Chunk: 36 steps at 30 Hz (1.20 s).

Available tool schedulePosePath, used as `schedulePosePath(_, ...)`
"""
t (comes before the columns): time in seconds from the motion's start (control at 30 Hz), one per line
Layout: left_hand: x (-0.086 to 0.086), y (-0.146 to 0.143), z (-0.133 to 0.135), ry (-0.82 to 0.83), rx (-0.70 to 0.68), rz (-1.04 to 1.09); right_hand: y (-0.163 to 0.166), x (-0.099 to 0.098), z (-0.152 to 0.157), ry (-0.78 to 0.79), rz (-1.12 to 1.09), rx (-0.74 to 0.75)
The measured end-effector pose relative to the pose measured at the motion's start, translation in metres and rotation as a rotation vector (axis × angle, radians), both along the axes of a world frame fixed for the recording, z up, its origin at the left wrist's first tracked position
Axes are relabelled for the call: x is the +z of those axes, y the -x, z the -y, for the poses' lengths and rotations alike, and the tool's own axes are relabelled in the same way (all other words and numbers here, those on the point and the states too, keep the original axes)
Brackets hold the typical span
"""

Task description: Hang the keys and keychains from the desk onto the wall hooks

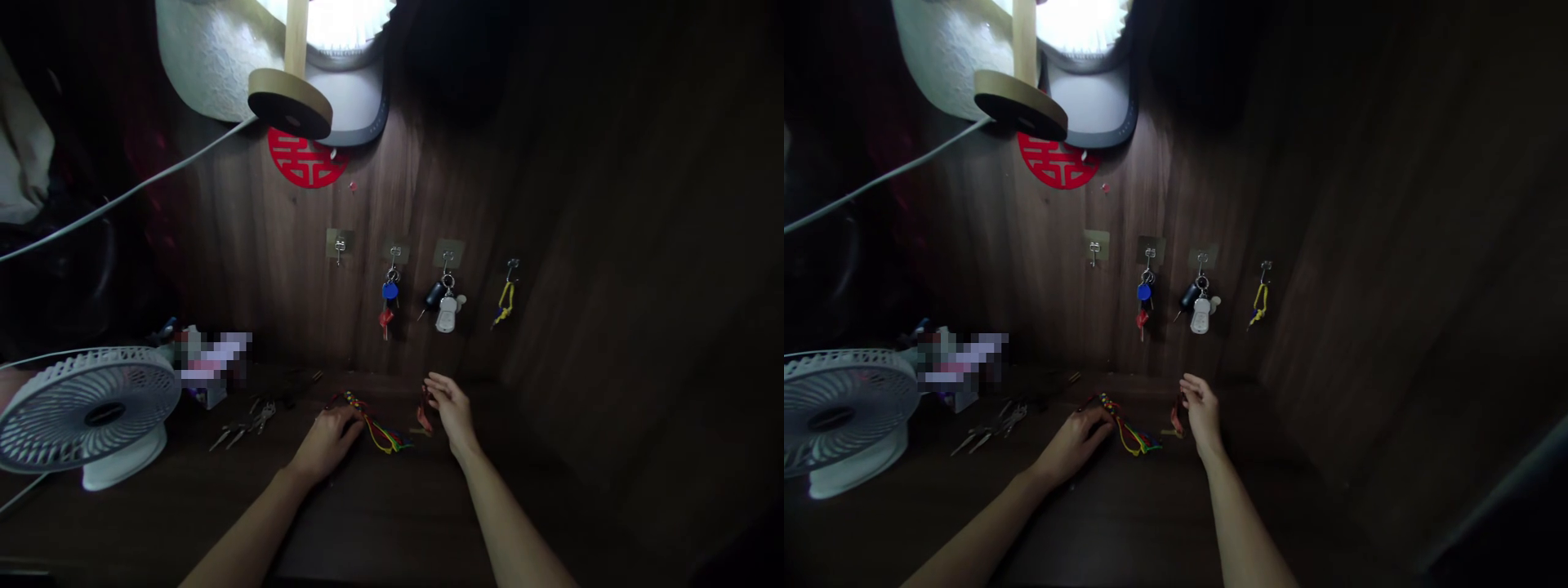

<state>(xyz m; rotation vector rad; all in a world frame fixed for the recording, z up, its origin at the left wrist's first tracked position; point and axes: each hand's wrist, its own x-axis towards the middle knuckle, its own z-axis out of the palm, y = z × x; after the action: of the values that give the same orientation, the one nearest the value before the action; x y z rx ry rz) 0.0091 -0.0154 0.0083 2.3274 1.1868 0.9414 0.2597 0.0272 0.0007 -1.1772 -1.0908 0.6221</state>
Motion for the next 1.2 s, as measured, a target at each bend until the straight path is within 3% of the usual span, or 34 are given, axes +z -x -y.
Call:
schedulePosePath(0.3,0.002,0.000,0.001,-0.052,0.010,-0.041,-0.003,-0.003,0.009,0.044,0.496,-0.067)
schedulePosePath(0.43,0.000,0.000,0.001,-0.072,0.069,-0.063,0.006,-0.003,0.016,0.057,0.625,0.006)
schedulePosePath(0.67,-0.002,0.007,-0.001,-0.075,0.234,-0.093,0.034,0.000,0.024,-0.147,0.845,0.128)
schedulePosePath(0.93,-0.004,0.019,-0.006,-0.111,0.411,-0.074,0.054,0.005,0.039,-0.133,0.940,0.336)
schedulePosePath(1.07,-0.007,0.025,-0.010,-0.040,0.514,-0.082,0.062,0.012,0.046,-0.134,1.004,0.452)
schedulePosePath(1.2,-0.007,0.024,-0.009,-0.027,0.534,-0.130,0.068,0.010,0.047,-0.128,1.093,0.471)
